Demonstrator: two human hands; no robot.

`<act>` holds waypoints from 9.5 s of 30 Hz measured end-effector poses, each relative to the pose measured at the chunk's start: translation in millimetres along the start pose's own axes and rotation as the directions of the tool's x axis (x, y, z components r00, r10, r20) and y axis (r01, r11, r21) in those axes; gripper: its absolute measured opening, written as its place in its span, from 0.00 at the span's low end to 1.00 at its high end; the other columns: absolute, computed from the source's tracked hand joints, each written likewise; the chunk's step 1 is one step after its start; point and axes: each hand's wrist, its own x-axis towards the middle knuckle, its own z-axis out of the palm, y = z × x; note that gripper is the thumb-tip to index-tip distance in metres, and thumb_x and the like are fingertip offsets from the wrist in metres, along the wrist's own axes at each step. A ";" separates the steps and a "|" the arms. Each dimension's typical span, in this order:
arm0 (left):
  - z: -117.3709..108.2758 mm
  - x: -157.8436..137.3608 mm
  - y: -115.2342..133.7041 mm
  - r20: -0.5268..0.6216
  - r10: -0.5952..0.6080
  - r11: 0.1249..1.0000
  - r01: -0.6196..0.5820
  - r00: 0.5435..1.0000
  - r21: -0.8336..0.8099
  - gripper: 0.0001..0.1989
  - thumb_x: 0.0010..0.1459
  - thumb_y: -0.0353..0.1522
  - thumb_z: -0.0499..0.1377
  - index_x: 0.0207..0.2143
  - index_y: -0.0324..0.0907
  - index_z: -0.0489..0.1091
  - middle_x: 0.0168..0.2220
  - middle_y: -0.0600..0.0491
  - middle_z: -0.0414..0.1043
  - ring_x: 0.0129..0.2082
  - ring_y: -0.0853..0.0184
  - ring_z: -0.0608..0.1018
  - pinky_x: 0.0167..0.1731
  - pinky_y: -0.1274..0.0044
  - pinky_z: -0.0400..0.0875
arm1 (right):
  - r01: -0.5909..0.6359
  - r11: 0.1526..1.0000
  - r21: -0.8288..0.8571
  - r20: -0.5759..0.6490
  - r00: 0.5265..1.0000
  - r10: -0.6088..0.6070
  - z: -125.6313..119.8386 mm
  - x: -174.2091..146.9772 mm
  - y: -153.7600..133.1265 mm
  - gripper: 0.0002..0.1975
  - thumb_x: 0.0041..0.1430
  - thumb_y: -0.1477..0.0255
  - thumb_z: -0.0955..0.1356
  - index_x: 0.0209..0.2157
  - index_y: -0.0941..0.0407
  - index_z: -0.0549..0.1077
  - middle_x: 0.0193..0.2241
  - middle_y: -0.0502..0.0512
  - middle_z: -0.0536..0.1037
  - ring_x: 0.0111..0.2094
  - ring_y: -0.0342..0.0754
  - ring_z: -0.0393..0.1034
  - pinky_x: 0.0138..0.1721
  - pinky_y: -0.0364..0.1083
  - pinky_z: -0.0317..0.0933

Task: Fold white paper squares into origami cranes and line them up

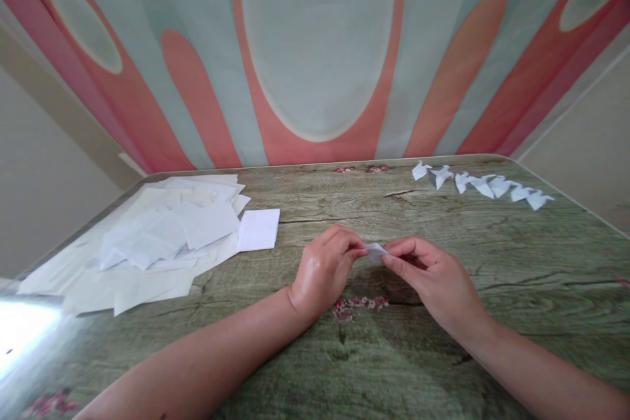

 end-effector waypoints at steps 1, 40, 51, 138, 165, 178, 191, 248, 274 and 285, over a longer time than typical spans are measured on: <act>-0.2 0.1 0.2 0.019 -0.011 1.000 0.011 1.000 0.011 0.05 0.62 0.29 0.55 0.32 0.40 0.69 0.33 0.50 0.73 0.37 0.66 0.74 0.40 0.75 0.68 | 0.008 1.000 -0.010 -0.003 1.000 -0.008 0.0 -0.1 0.4 0.09 0.56 0.62 0.69 0.31 0.54 0.74 0.35 0.53 0.78 0.38 0.50 0.71 0.41 0.49 0.62; 10.5 -4.2 10.1 0.276 -0.456 0.796 0.526 0.846 -0.299 0.10 0.55 0.36 0.60 0.27 0.38 0.74 0.22 0.54 0.74 0.22 0.72 0.72 0.25 0.81 0.64 | 0.018 0.995 -0.096 0.103 0.995 -0.008 1.0 -0.1 -8.2 0.10 0.56 0.63 0.69 0.38 0.52 0.74 0.36 0.49 0.75 0.36 0.46 0.69 0.40 0.45 0.61; 12.7 -5.1 12.7 0.321 -0.420 0.854 0.490 0.849 -0.175 0.11 0.55 0.36 0.58 0.24 0.39 0.71 0.20 0.56 0.71 0.20 0.74 0.70 0.22 0.83 0.59 | 0.111 0.979 -0.170 0.126 0.988 -0.090 3.1 -1.7 -10.3 0.07 0.60 0.66 0.67 0.30 0.52 0.75 0.31 0.49 0.75 0.36 0.46 0.69 0.41 0.45 0.59; 14.9 -1.4 7.0 0.439 -0.496 0.592 0.662 0.749 -0.460 0.12 0.56 0.37 0.59 0.26 0.38 0.64 0.22 0.56 0.71 0.20 0.73 0.74 0.22 0.83 0.64 | -0.013 0.946 -0.323 0.188 0.979 0.078 -3.2 2.3 -3.2 0.15 0.61 0.61 0.63 0.26 0.55 0.70 0.22 0.47 0.71 0.25 0.44 0.63 0.27 0.43 0.54; -15.5 6.5 -6.0 0.537 -0.220 0.960 0.084 0.814 0.266 0.05 0.54 0.33 0.60 0.33 0.41 0.68 0.32 0.54 0.72 0.34 0.65 0.73 0.32 0.78 0.63 | 0.526 0.784 -0.330 0.361 0.838 -0.410 2.8 1.7 15.5 0.15 0.58 0.86 0.61 0.36 0.54 0.73 0.37 0.53 0.74 0.42 0.47 0.67 0.44 0.48 0.62; -54.2 6.1 22.9 0.704 -0.048 0.968 -0.141 0.708 0.208 0.05 0.58 0.27 0.56 0.38 0.40 0.70 0.35 0.52 0.71 0.36 0.67 0.74 0.35 0.78 0.68 | 0.639 0.679 -0.363 0.422 0.762 -0.491 2.7 -4.2 9.1 0.11 0.62 0.81 0.62 0.42 0.58 0.73 0.38 0.57 0.75 0.41 0.49 0.67 0.42 0.51 0.65; -32.7 -26.2 12.3 0.622 -0.002 0.890 -0.283 0.783 0.358 0.09 0.63 0.32 0.52 0.36 0.38 0.70 0.36 0.48 0.72 0.39 0.62 0.73 0.42 0.66 0.68 | 0.690 0.632 -0.354 0.513 0.708 -0.485 8.4 -5.0 9.4 0.09 0.60 0.79 0.65 0.40 0.57 0.76 0.38 0.56 0.77 0.42 0.50 0.67 0.42 0.51 0.66; -18.0 -25.9 9.5 0.381 -0.302 0.906 0.138 0.874 0.400 0.06 0.57 0.31 0.56 0.28 0.42 0.69 0.32 0.52 0.69 0.38 0.62 0.70 0.38 0.70 0.63 | 0.371 0.652 -0.661 0.297 0.928 -0.227 31.8 -7.3 1.9 0.06 0.56 0.75 0.68 0.25 0.56 0.72 0.27 0.52 0.73 0.33 0.49 0.65 0.34 0.48 0.52; -22.3 -27.2 2.5 0.401 -0.264 0.952 0.170 0.877 0.254 0.01 0.55 0.29 0.60 0.32 0.43 0.71 0.32 0.54 0.72 0.37 0.65 0.72 0.40 0.74 0.62 | 0.542 0.760 -0.359 0.425 0.820 -0.384 7.9 -6.1 10.2 0.07 0.61 0.77 0.65 0.36 0.54 0.75 0.33 0.51 0.74 0.38 0.46 0.65 0.40 0.47 0.58; -24.4 -25.2 -0.2 0.435 -0.296 0.950 0.216 0.851 0.224 0.04 0.52 0.30 0.64 0.33 0.42 0.72 0.34 0.54 0.72 0.38 0.65 0.72 0.41 0.73 0.63 | 0.486 0.743 -0.460 0.400 0.861 -0.315 18.8 -10.2 10.6 0.02 0.59 0.73 0.68 0.33 0.55 0.74 0.32 0.51 0.73 0.37 0.48 0.63 0.39 0.49 0.56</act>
